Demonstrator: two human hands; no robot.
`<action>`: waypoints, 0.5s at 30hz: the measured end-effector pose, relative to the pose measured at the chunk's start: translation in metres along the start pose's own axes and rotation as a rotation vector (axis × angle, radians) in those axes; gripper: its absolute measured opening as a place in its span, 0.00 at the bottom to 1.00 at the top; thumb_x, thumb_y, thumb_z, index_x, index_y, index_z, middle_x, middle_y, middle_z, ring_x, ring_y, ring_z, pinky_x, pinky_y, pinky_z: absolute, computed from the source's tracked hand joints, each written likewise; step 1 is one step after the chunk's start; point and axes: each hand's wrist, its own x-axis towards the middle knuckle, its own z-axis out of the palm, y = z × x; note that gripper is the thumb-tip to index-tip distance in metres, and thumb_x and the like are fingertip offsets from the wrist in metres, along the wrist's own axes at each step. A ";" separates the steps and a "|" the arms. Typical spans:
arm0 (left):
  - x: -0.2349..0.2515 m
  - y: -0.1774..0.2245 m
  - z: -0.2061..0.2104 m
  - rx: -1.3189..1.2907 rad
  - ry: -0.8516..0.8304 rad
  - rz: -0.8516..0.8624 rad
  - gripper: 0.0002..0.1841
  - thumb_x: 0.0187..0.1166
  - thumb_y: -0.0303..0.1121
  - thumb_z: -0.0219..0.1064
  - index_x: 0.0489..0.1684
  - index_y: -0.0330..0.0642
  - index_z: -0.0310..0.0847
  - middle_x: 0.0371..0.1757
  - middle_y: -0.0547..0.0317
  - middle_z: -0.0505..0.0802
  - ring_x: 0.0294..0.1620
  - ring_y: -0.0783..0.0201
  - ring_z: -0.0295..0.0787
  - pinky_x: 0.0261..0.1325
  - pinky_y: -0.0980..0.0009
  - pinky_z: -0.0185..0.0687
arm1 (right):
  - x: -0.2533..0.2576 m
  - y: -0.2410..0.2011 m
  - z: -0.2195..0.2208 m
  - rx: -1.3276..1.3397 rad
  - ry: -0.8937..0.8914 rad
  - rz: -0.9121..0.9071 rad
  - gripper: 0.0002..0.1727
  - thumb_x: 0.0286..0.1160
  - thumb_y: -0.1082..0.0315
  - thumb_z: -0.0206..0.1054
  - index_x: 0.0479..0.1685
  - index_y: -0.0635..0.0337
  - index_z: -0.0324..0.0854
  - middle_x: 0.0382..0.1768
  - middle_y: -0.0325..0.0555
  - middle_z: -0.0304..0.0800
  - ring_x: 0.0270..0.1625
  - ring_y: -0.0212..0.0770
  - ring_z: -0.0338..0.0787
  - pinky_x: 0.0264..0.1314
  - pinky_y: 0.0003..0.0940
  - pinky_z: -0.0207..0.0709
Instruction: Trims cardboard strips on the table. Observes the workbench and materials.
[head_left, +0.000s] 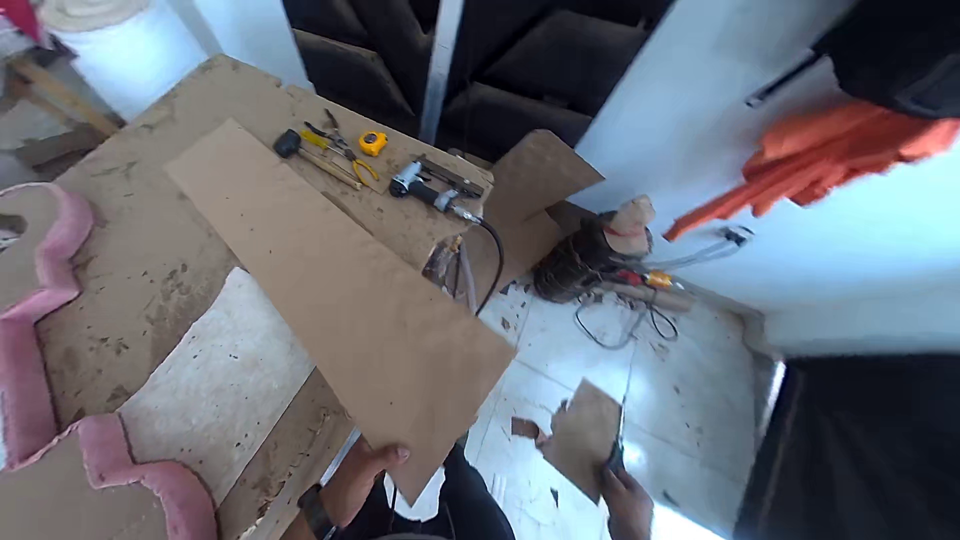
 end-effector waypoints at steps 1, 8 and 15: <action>-0.003 -0.010 0.002 -0.042 0.130 0.014 0.27 0.69 0.30 0.78 0.67 0.34 0.75 0.54 0.45 0.94 0.54 0.52 0.94 0.61 0.51 0.90 | 0.015 -0.005 -0.005 0.019 -0.047 0.021 0.12 0.76 0.70 0.69 0.48 0.74 0.84 0.41 0.63 0.90 0.42 0.51 0.89 0.48 0.55 0.84; -0.026 -0.066 0.011 -0.283 0.791 0.149 0.18 0.85 0.30 0.62 0.70 0.33 0.74 0.52 0.43 0.94 0.51 0.52 0.95 0.53 0.50 0.93 | 0.072 -0.051 0.018 -0.051 -0.327 -0.030 0.20 0.86 0.55 0.65 0.52 0.66 0.88 0.37 0.56 0.91 0.35 0.49 0.90 0.39 0.52 0.86; -0.045 -0.087 -0.007 -0.311 0.937 0.274 0.21 0.87 0.34 0.61 0.76 0.37 0.75 0.60 0.42 0.92 0.55 0.50 0.93 0.53 0.49 0.93 | 0.070 -0.081 -0.012 0.124 -0.866 0.088 0.21 0.93 0.59 0.52 0.64 0.69 0.80 0.54 0.61 0.92 0.55 0.54 0.94 0.59 0.52 0.90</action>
